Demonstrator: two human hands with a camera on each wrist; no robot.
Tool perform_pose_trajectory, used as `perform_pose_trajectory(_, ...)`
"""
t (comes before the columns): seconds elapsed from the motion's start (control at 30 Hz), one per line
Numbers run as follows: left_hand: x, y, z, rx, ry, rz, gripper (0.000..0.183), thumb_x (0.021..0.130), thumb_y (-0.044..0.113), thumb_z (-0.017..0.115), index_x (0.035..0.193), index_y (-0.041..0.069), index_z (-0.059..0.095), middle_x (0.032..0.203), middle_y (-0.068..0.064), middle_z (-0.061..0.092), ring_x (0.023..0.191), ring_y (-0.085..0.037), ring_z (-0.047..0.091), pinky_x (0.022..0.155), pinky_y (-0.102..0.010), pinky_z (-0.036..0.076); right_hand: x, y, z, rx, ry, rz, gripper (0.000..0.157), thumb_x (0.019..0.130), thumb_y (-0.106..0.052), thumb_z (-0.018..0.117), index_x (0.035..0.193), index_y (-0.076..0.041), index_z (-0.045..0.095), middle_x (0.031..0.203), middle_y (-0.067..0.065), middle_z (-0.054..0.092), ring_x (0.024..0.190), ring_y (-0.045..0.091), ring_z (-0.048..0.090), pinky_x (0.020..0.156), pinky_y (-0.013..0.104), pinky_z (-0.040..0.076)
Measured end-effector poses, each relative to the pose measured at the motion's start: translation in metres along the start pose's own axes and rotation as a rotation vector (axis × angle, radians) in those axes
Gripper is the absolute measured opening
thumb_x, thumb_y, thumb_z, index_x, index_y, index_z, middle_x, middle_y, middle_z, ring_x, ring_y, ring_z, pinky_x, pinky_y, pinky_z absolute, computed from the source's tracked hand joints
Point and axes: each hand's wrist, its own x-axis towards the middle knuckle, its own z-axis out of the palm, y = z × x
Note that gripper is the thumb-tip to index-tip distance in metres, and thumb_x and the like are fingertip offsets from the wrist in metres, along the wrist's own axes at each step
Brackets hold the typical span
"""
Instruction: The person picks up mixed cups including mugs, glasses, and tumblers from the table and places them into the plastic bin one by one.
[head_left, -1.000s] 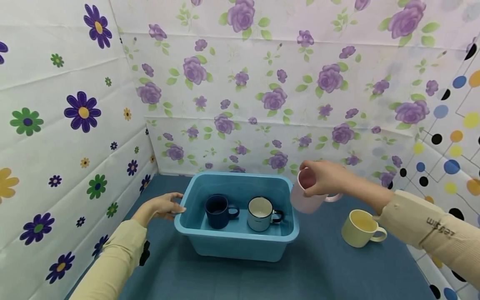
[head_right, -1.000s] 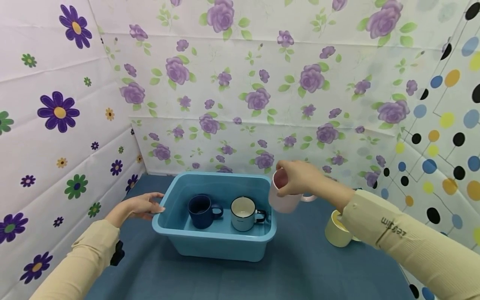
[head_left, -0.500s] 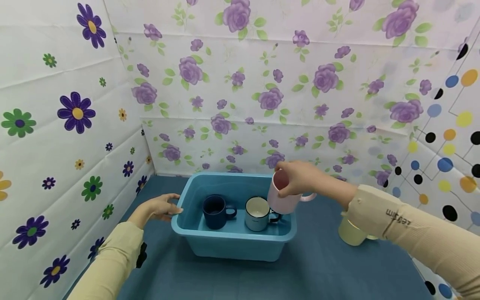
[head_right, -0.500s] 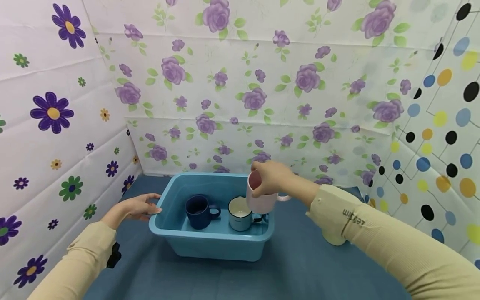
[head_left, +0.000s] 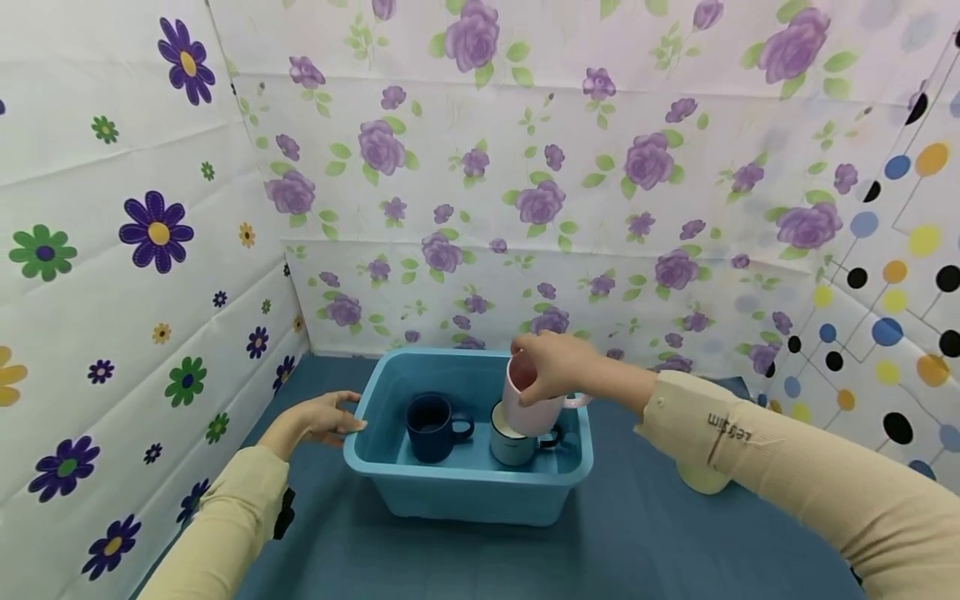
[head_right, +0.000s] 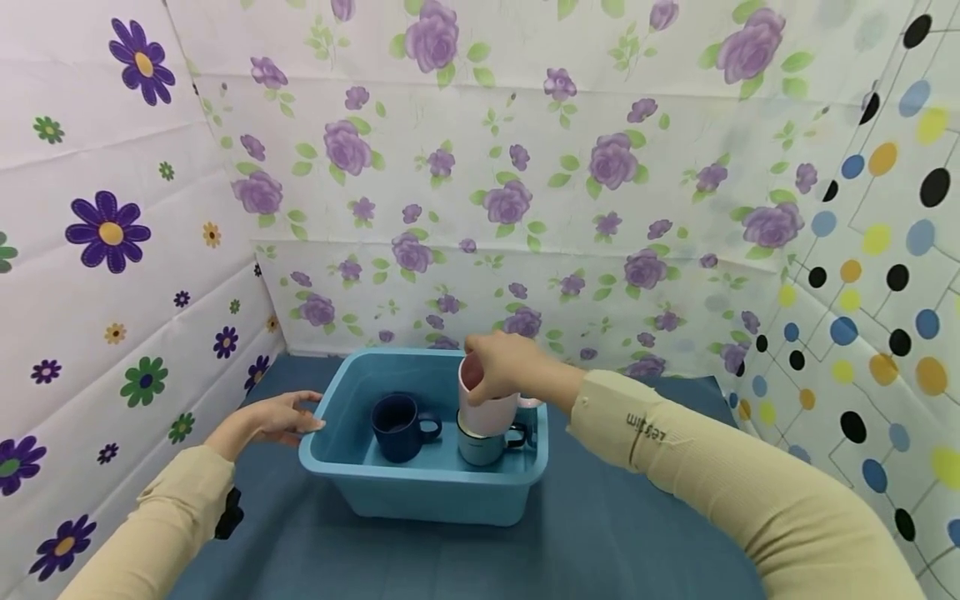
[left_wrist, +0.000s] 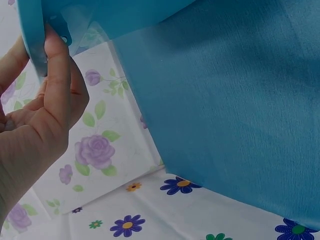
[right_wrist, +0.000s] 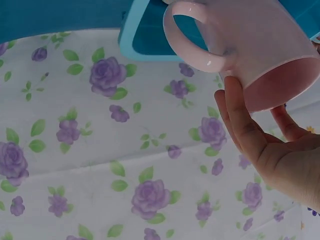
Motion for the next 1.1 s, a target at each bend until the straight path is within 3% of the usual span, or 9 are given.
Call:
perform_pose_trajectory(0.23, 0.0, 0.0, 0.002, 0.0, 0.011, -0.009, 0.069, 0.094, 0.011, 0.057, 0.146, -0.005, 0.015, 0.103, -0.017, 0.053, 0.087, -0.019, 0.055, 0.084, -0.04, 0.055, 0.015, -0.008, 0.013, 0.013, -0.002, 0.011, 0.058, 0.075, -0.031, 0.075, 0.126, -0.015, 0.052, 0.112, 0.011, 0.059, 0.086, 0.021, 0.058, 0.068, 0.032, 0.052)
perform_pose_trajectory(0.47, -0.003, -0.001, 0.003, 0.01, 0.032, -0.007, 0.07, 0.094, 0.012, 0.058, 0.146, -0.006, 0.015, 0.128, -0.03, 0.045, 0.105, -0.028, 0.059, 0.087, -0.043, 0.054, 0.031, -0.016, 0.023, -0.009, -0.023, -0.032, 0.054, 0.075, -0.03, 0.076, 0.123, -0.014, 0.055, 0.109, 0.008, 0.063, 0.088, 0.02, 0.058, 0.069, 0.031, 0.052)
perform_pose_trajectory(0.83, -0.007, -0.002, -0.004, 0.015, 0.019, -0.003, 0.072, 0.094, 0.013, 0.058, 0.146, -0.006, 0.012, 0.13, -0.031, 0.045, 0.106, -0.028, 0.058, 0.087, -0.043, 0.054, 0.055, -0.035, 0.027, -0.065, -0.094, -0.068, 0.056, 0.078, -0.034, 0.073, 0.127, -0.016, 0.053, 0.115, 0.008, 0.061, 0.094, 0.021, 0.058, 0.074, 0.033, 0.052)
perform_pose_trajectory(1.1, -0.005, 0.002, 0.002, 0.014, 0.025, -0.003, 0.07, 0.094, 0.012, 0.057, 0.146, -0.006, 0.014, 0.13, -0.032, 0.044, 0.108, -0.031, 0.059, 0.086, -0.043, 0.054, 0.063, -0.046, 0.043, -0.09, -0.107, -0.087, 0.054, 0.078, -0.037, 0.073, 0.124, -0.017, 0.054, 0.114, 0.005, 0.062, 0.096, 0.019, 0.059, 0.078, 0.033, 0.052)
